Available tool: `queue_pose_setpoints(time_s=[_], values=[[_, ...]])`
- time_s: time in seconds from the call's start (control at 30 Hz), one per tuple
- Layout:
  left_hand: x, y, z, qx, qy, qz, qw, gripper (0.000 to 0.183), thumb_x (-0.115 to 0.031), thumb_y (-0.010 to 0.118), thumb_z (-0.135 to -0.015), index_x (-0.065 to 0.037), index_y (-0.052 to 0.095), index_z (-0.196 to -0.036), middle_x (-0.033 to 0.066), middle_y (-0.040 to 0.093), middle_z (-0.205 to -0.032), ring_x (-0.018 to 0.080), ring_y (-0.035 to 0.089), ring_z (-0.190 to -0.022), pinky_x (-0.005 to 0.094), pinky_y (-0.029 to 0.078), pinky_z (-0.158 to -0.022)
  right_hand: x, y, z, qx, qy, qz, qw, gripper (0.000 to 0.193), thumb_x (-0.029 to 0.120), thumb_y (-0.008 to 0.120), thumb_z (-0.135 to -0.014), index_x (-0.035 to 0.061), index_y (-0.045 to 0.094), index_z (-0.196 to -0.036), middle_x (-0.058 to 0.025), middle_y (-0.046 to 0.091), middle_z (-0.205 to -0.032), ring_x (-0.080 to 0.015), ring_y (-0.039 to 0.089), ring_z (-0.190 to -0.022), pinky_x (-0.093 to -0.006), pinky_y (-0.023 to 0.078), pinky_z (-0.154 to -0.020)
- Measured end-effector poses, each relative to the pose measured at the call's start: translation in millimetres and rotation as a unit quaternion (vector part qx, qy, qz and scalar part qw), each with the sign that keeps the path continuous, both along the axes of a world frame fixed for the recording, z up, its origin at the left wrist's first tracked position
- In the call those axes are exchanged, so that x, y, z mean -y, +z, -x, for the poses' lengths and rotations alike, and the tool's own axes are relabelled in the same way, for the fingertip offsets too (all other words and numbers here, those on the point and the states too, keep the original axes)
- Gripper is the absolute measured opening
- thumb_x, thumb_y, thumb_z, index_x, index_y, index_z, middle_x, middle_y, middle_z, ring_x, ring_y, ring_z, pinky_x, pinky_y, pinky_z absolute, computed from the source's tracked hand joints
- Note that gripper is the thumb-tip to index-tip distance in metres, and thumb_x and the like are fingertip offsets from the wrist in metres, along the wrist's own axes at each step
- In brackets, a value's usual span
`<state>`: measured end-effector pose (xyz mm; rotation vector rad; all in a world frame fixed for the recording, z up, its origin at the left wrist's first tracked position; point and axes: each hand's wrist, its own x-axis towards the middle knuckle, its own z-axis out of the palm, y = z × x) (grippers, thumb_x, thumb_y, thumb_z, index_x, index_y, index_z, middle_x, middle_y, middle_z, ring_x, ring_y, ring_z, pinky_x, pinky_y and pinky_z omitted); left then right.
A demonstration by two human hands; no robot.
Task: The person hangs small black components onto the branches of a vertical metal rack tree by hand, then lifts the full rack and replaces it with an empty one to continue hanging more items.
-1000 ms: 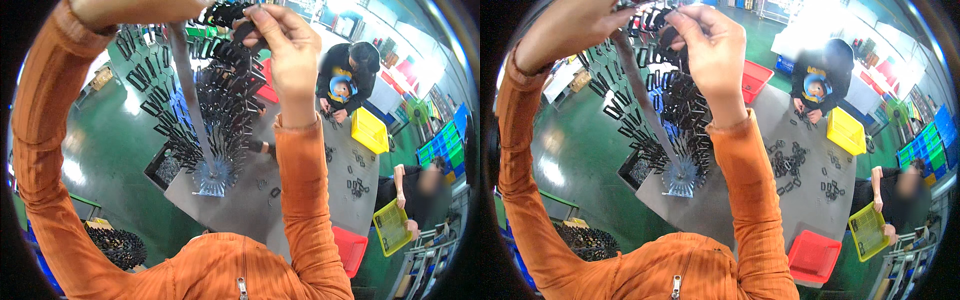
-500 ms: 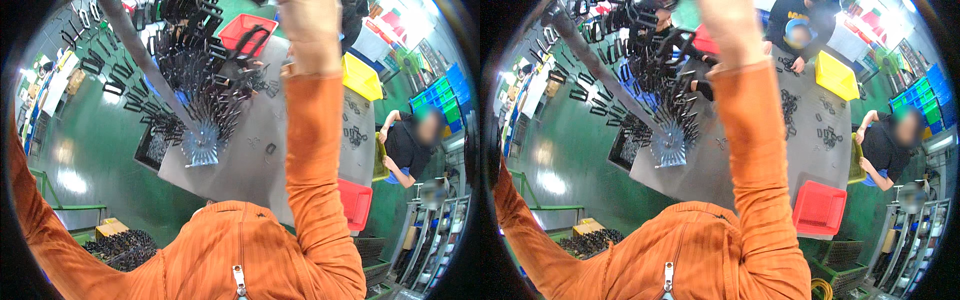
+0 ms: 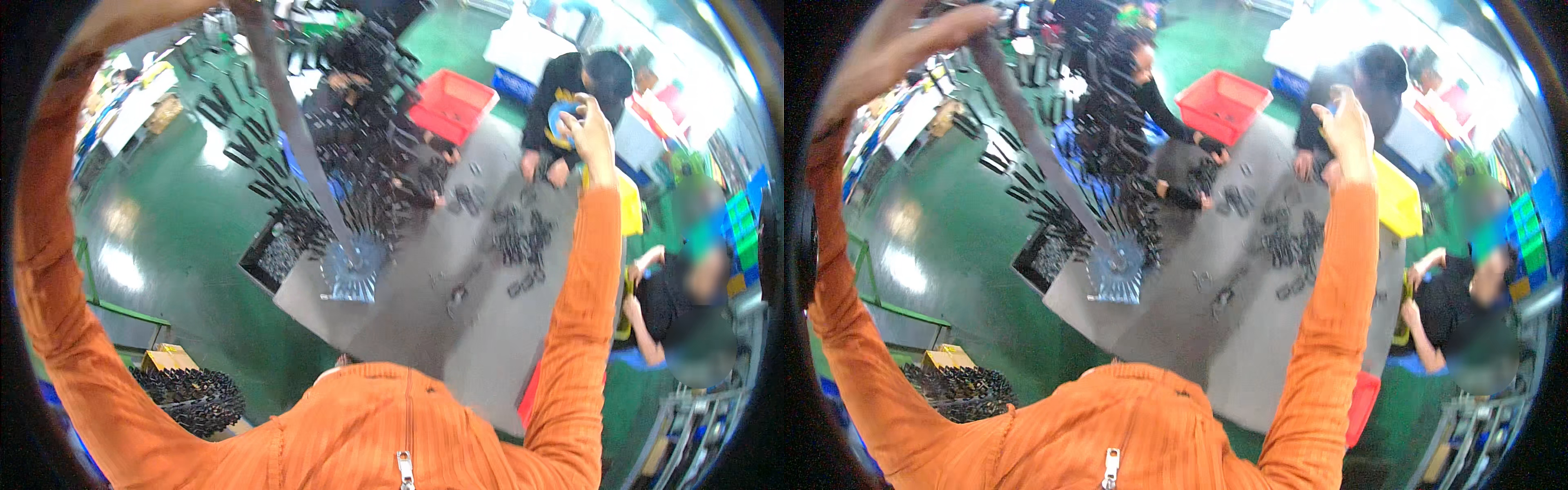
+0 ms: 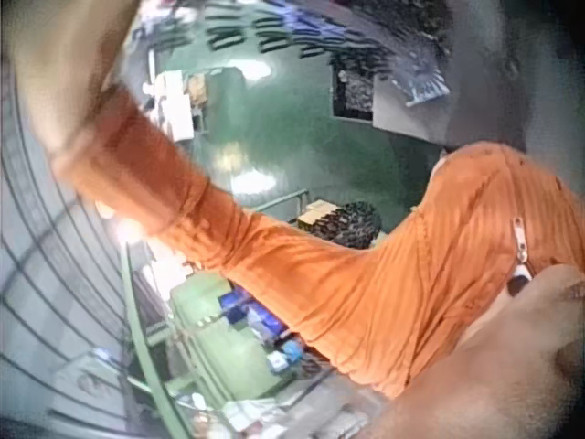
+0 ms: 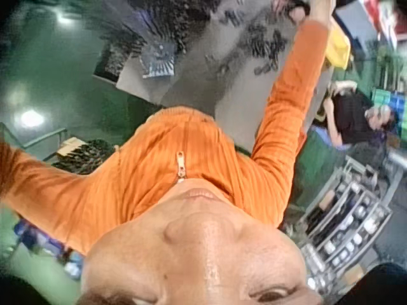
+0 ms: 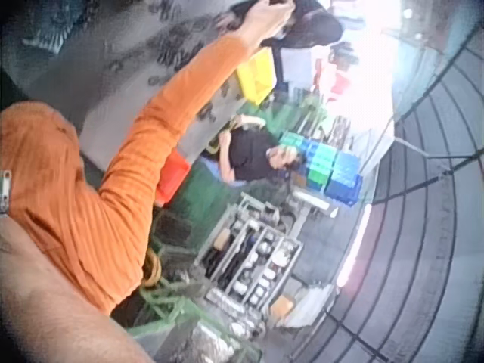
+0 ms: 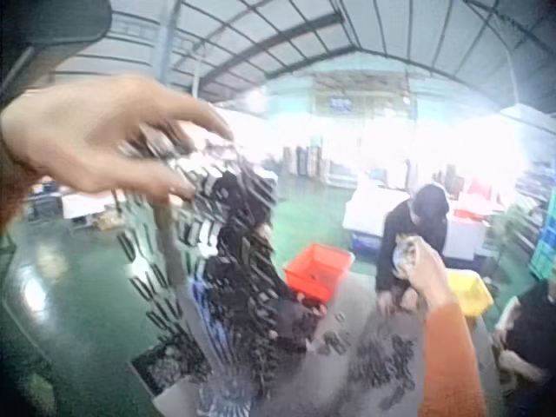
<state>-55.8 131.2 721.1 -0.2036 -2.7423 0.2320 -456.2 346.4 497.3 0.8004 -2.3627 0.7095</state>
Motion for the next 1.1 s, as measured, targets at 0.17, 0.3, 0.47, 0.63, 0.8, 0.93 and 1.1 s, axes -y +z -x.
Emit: queue_pose_setpoints(time_s=[0.17, 0.3, 0.47, 0.63, 0.8, 0.93, 1.1], values=[[-38, 19, 11, 0.098, 0.127, 0.007, 0.987, 0.037, -0.016, 0.064, -0.094, 0.008, 0.063, -0.122, 0.0166, 0.069, -0.074, 0.023, 0.064, -0.059, 0.0359, 0.053, -0.055, 54, 61, -128, 0.002, 0.354, 0.341, 0.871, 0.021, 0.017, 0.074, -0.094, 0.0017, 0.072, -0.109, -0.0116, 0.076, -0.102, -0.0214, 0.074, -0.09, -0.0324, 0.057, -0.081], [-44, 23, 19, 0.111, 0.168, -0.004, 0.979, 0.038, -0.005, 0.055, -0.091, 0.008, 0.065, -0.125, 0.0174, 0.065, -0.064, 0.0254, 0.06, -0.051, 0.0366, 0.052, -0.049, 89, 90, -215, -0.124, 0.394, 0.357, 0.838, 0.018, 0.009, 0.079, -0.087, 0.0024, 0.072, -0.102, -0.0091, 0.073, -0.09, -0.0169, 0.07, -0.073, -0.0286, 0.055, -0.069], [-33, 19, 13, 0.036, 0.084, 0.016, 0.996, 0.033, 0.002, 0.055, -0.082, 0.006, 0.07, -0.112, 0.0269, 0.068, -0.076, 0.0406, 0.068, -0.069, 0.0447, 0.058, -0.067, 111, 95, -236, -0.106, 0.36, 0.353, 0.857, 0.013, 0.011, 0.077, -0.088, 0.0038, 0.073, -0.099, -0.0121, 0.071, -0.083, -0.0253, 0.067, -0.065, -0.0331, 0.052, -0.063], [-22, 12, 13, 0.007, 0.045, 0.063, 0.997, 0.031, 0.004, 0.058, -0.077, 0.006, 0.07, -0.105, 0.0276, 0.069, -0.081, 0.0411, 0.07, -0.074, 0.0451, 0.058, -0.07, 133, 91, -238, -0.074, 0.372, 0.377, 0.845, 0.01, 0.009, 0.075, -0.09, 0.002, 0.074, -0.097, -0.0146, 0.072, -0.083, -0.0288, 0.069, -0.069, -0.0345, 0.053, -0.065], [-9, 3, 13, -0.003, 0.032, 0.111, 0.993, 0.033, 0.005, 0.056, -0.077, 0.008, 0.069, -0.107, 0.0265, 0.07, -0.082, 0.0402, 0.071, -0.076, 0.0449, 0.058, -0.072, 138, 90, -232, 0.15, 0.514, 0.458, 0.71, 0.012, 0.006, 0.073, -0.095, -0.0035, 0.075, -0.101, -0.0097, 0.075, -0.085, -0.0138, 0.067, -0.069, -0.027, 0.054, -0.064], [-1, 1, 16, 0.023, 0.023, 0.064, 0.997, 0.035, 0.007, 0.055, -0.079, 0.01, 0.068, -0.112, 0.026, 0.071, -0.086, 0.0378, 0.071, -0.075, 0.0428, 0.058, -0.072, 125, 82, -213, 0.229, 0.632, 0.432, 0.602, 0.013, 0.006, 0.07, -0.097, -0.0035, 0.076, -0.103, -0.01, 0.074, -0.088, -0.0124, 0.067, -0.075, -0.0248, 0.054, -0.068], [1, -6, 6, 0.008, 0.023, 0.046, 0.999, 0.039, 0.008, 0.055, -0.082, 0.007, 0.068, -0.119, 0.0228, 0.072, -0.086, 0.0319, 0.071, -0.073, 0.0395, 0.058, -0.069, 95, 65, -172, 0.315, 0.567, 0.472, 0.597, 0.022, 0.019, 0.071, -0.098, -0.0001, 0.074, -0.109, -0.0104, 0.075, -0.093, -0.0147, 0.067, -0.075, -0.0267, 0.053, -0.069]])
